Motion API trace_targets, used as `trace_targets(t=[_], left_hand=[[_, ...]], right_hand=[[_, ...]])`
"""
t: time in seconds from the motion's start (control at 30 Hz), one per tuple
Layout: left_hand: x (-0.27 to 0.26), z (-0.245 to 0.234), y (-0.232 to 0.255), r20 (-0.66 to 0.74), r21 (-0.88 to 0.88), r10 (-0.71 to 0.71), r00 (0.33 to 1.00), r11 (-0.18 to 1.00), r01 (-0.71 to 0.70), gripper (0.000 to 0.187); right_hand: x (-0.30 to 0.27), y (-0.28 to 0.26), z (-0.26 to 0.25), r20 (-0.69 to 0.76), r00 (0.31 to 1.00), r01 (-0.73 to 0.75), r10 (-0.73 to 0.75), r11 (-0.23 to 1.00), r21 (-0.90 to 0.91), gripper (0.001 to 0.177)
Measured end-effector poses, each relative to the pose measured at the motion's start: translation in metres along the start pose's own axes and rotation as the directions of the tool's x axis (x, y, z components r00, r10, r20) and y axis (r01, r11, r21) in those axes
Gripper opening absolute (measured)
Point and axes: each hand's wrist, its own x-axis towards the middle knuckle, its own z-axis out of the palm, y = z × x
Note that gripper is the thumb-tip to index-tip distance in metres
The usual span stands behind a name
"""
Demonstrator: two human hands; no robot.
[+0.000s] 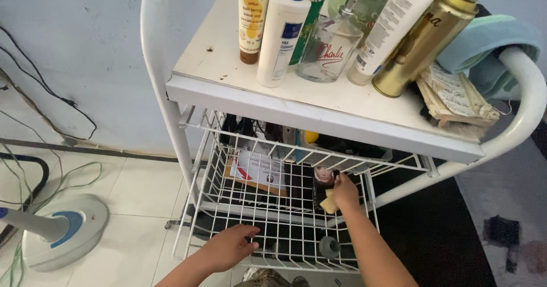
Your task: Organizing and cleaning toiletries and accessories on a multi-tiered rolling cart.
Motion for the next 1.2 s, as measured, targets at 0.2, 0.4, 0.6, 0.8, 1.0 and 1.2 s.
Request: trace_targets(t=[0.2,0.4,0.6,0.8,1.0,1.2], left_hand=[[-0.001,-0.004,0.006,0.053,0.003,-0.048,0.997,0.999,0.047,0.049],[0.001,-0.002,-0.002,-0.049,-0.199,0.017,0.999,0.980,-0.027,0.044],[-0.009,-0.024,0.037,-0.085,-0.193,0.124,0.989,0.971,-0.139,0.040],[-0.017,-0.020,0.050,-0.171,-0.140,0.287,0.942,0.940,-0.312,0.041],[-0.025,-0.018,0.051,-0.086,-0.192,0.142,0.986,0.969,-0.157,0.044],[-0.023,-0.006,0.024,-0.184,-0.182,0.229,0.956,0.948,-0.262,0.038]], right_hand=[[-0.112,-0.076,-0.054,0.065,0.943,0.330,-0.325,0.905,-0.269,0.054],[-0.169,-0.110,-0.078,0.010,0.740,0.672,-0.672,0.739,-0.059,0.037],[-0.187,-0.194,-0.183,-0.488,0.040,0.997,-0.872,0.069,-0.041,0.009],[-0.158,-0.275,-0.337,-0.673,-0.090,0.858,-0.734,0.286,-0.427,0.032],[-0.097,-0.310,-0.382,-0.592,0.042,0.821,-0.805,0.366,-0.438,0.062],[-0.102,-0.301,-0.369,-0.539,0.353,0.816,-0.765,0.534,-0.223,0.066]])
